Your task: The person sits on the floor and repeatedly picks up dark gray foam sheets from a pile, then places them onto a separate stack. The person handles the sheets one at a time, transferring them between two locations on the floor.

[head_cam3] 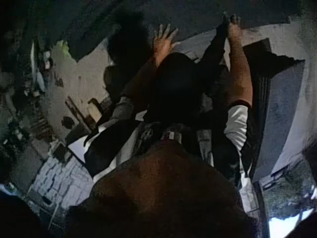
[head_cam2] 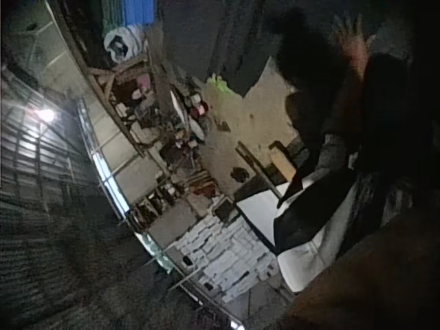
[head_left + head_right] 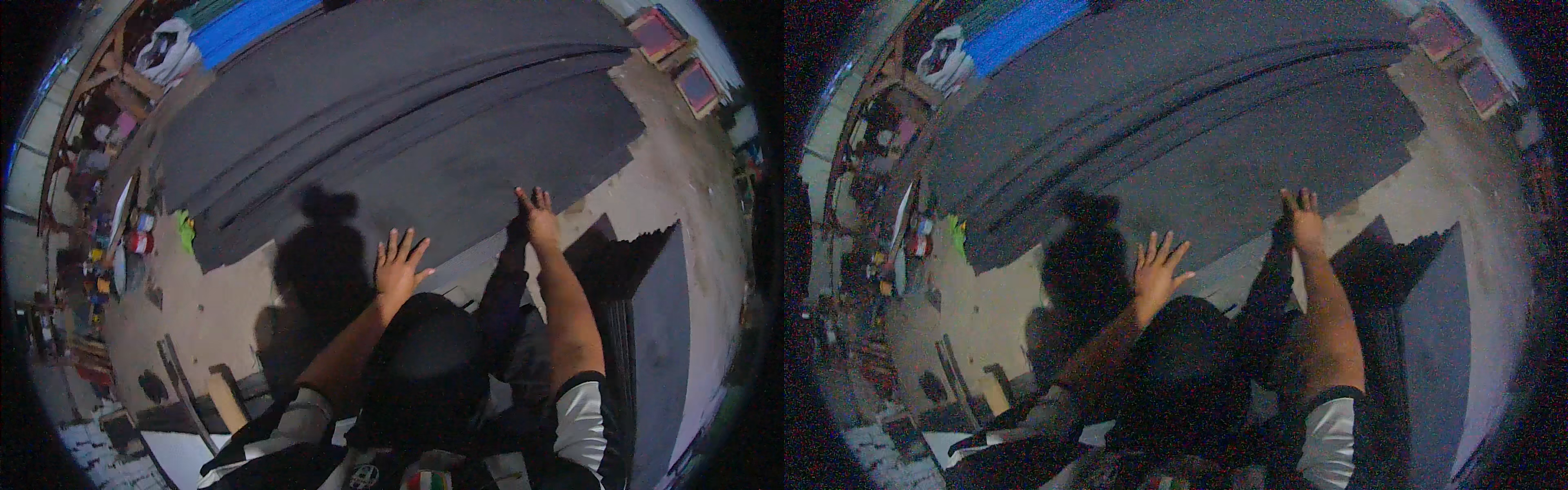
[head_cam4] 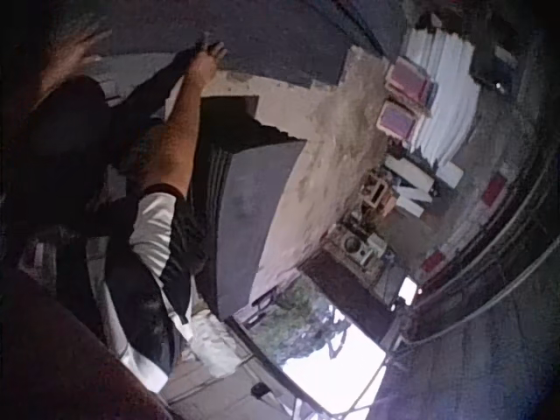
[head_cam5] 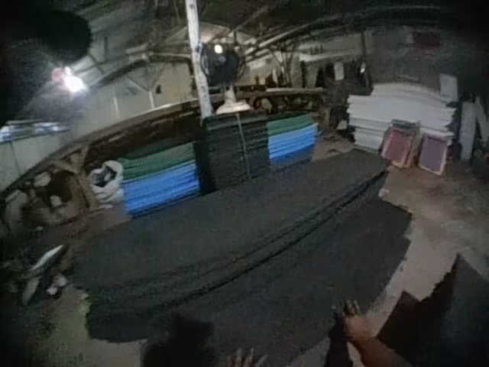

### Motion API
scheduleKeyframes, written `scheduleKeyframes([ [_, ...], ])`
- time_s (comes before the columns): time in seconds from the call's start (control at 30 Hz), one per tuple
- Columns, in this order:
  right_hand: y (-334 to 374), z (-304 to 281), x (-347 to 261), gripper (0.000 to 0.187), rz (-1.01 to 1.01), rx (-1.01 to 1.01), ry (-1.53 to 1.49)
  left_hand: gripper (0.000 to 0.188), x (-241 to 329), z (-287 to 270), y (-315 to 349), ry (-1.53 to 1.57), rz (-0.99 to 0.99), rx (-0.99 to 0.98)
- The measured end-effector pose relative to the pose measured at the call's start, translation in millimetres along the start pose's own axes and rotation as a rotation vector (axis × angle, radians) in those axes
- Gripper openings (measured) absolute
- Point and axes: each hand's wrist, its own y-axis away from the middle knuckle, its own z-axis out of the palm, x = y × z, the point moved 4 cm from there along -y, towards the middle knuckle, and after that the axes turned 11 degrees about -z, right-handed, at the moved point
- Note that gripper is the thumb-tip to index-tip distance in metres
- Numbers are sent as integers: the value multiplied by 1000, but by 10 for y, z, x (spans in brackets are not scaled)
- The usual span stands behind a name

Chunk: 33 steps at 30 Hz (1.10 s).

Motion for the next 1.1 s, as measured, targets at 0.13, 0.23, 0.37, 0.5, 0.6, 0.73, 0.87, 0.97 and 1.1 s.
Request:
scheduleKeyframes([
  [0.13,-49,-192,-144,71,3,-48,-145,76,-42,61,57,11,-31,-22],
  [0.23,40,-28,-115,69,0,3,-121,76,-12,94,64,2,-23,22],
  [0.37,77,461,65,69,11,85,-111,75,-3,-70,56,66,7,-5],
  [0.5,58,388,-111,71,133,66,-357,71,-947,-98,306,458,-471,199],
  [0.6,-14,213,-343,75,202,85,-449,72,-2092,-23,738,468,-818,194],
  [0.73,-68,473,-311,81,167,152,-301,74,-2730,219,991,408,-980,171],
  [0.87,-148,478,-386,91,111,112,-307,78,-2954,566,1052,419,-929,319],
  [0.97,-89,417,-387,93,144,95,-332,76,-2740,450,912,434,-1126,101],
  [1.1,-118,432,-360,93,101,112,-284,79,-2655,333,921,532,-973,317],
])
